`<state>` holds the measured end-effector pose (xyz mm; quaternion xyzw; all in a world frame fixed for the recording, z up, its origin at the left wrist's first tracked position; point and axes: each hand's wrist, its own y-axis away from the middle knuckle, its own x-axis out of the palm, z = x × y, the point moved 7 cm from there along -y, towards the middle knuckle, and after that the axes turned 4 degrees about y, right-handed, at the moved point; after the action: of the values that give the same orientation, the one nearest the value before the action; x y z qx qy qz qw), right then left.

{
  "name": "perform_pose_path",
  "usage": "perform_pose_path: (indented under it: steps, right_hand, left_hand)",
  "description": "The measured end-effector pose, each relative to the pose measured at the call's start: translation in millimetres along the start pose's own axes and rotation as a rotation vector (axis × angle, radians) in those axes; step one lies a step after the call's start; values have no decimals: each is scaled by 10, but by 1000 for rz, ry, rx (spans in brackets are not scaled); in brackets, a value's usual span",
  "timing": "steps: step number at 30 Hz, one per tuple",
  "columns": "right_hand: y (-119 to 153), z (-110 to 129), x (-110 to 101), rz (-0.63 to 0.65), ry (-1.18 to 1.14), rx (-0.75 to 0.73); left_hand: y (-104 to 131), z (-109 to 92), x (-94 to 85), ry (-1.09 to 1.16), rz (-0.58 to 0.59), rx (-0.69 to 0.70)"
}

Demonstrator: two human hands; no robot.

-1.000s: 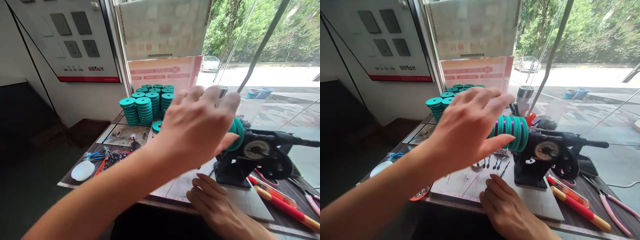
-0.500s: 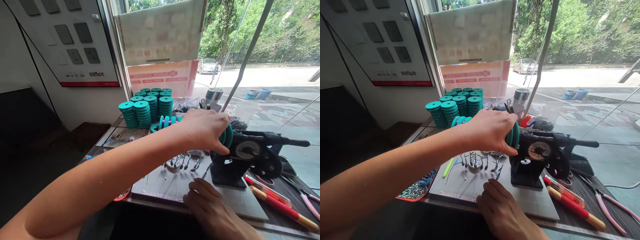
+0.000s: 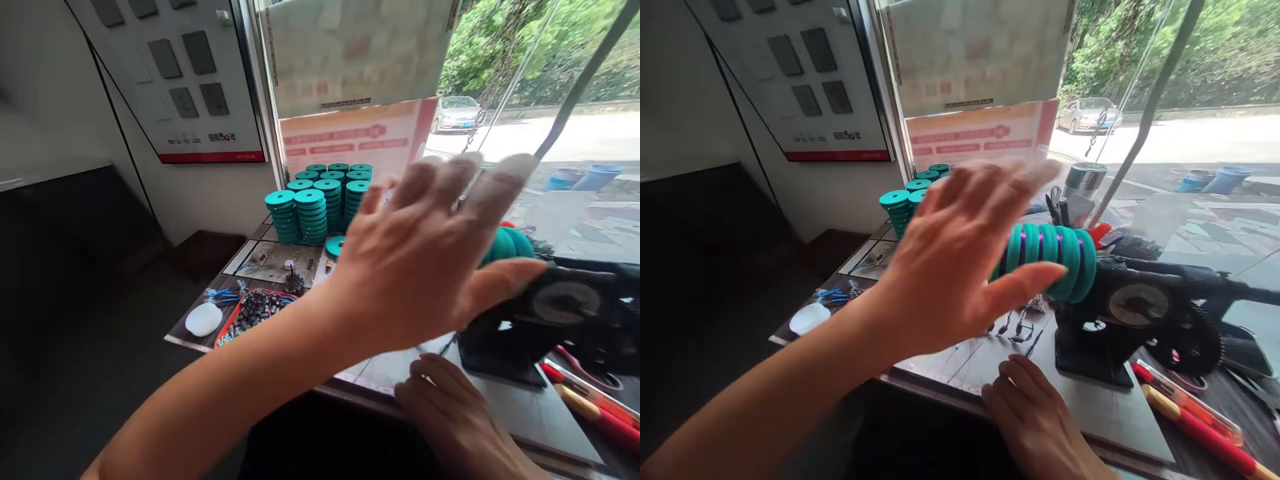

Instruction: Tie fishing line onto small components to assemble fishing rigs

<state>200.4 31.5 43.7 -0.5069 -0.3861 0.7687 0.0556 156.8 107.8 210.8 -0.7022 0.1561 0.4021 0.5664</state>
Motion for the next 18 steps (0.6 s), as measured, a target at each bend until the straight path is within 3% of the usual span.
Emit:
perform_pose_path:
  steps: [2, 3, 6, 9, 12, 18]
  right_hand:
    - [-20, 4, -12, 0, -4, 7]
    - [-30, 3, -22, -3, 3, 10]
    - [-35, -18, -21, 46, 40, 25]
    - [-1, -33, -14, 89, 109, 2]
    - [49, -18, 17, 112, 192, -75]
    - [108, -10, 43, 88, 243, -182]
  left_hand:
    - [439, 153, -251, 80, -132, -164]
    - [709, 197, -289, 122, -149, -213]
    - [1562, 220, -55, 201, 0, -298]
    - [2201, 154, 173, 134, -30, -334]
    - [2419, 56, 312, 27, -45, -317]
    - [2280, 10, 486, -86, 137, -240]
